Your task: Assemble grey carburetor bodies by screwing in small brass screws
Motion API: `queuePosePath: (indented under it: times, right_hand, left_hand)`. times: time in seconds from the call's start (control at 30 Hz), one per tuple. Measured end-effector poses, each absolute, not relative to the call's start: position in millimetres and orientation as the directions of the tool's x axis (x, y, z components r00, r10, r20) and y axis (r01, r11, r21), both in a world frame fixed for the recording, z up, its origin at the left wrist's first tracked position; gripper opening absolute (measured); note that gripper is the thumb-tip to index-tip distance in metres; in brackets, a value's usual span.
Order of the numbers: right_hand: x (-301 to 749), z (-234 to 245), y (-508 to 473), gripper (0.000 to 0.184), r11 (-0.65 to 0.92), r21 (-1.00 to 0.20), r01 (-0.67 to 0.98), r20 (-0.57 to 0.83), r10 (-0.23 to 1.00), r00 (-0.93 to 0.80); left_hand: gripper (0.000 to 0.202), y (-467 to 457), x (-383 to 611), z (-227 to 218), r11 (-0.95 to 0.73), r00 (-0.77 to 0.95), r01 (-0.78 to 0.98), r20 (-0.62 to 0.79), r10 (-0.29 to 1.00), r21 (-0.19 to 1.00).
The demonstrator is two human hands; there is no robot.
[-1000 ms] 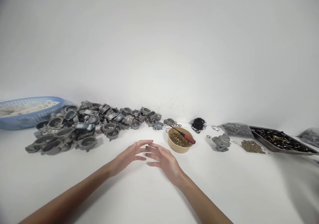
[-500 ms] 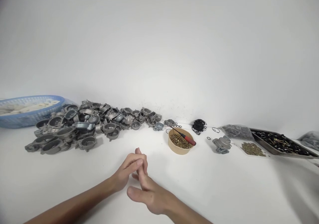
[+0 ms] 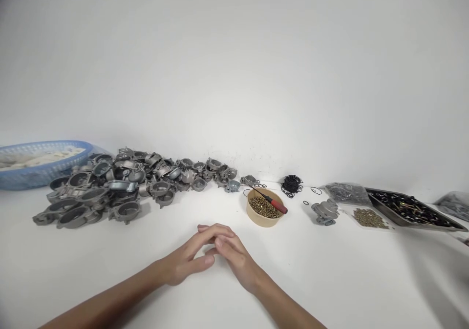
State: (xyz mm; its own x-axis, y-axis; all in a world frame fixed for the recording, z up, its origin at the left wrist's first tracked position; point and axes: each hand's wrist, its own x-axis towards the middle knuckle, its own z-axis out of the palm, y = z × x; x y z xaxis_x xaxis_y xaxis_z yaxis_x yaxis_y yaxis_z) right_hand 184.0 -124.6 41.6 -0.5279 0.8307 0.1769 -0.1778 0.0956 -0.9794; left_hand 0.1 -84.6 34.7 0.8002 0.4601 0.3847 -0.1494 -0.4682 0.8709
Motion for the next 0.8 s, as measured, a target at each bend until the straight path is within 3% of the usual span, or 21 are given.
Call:
queuePosePath:
  times: [0.17, 0.27, 0.47, 0.6, 0.8]
  right_hand:
    - [174.6, 17.7, -126.0, 0.028, 0.355, -0.923, -0.149, 0.385, 0.842, -0.379]
    - [169.3, 12.7, -129.3, 0.026, 0.401, -0.916, -0.010, 0.381, 0.861, -0.337]
    - [165.5, 13.7, -128.8, 0.030, 0.278, -0.958, 0.072, 0.244, 0.920, -0.308]
    - [165.6, 7.8, -123.0, 0.027, 0.225, -0.968, 0.111, 0.180, 0.933, -0.312]
    - [166.3, 10.0, -117.9, 0.026, 0.200, -0.980, 0.011, 0.181, 0.909, -0.374]
  left_hand:
    - [0.071, -94.4, 4.3, 23.1, -0.749, 0.865, -0.011, 0.382, 0.325, 0.663]
    - [0.080, -100.6, 10.4, 13.3, -0.810, 0.891, -0.001, 0.368, 0.265, 0.586]
    - [0.106, -102.0, 15.7, 1.3, -0.752, 0.914, 0.042, 0.279, 0.295, 0.658]
    - [0.102, -103.7, 17.3, 1.1, -0.718, 0.943, 0.076, 0.183, 0.276, 0.692]
    - [0.096, -114.2, 26.3, 18.5, -0.635, 0.956, 0.085, 0.117, 0.269, 0.768]
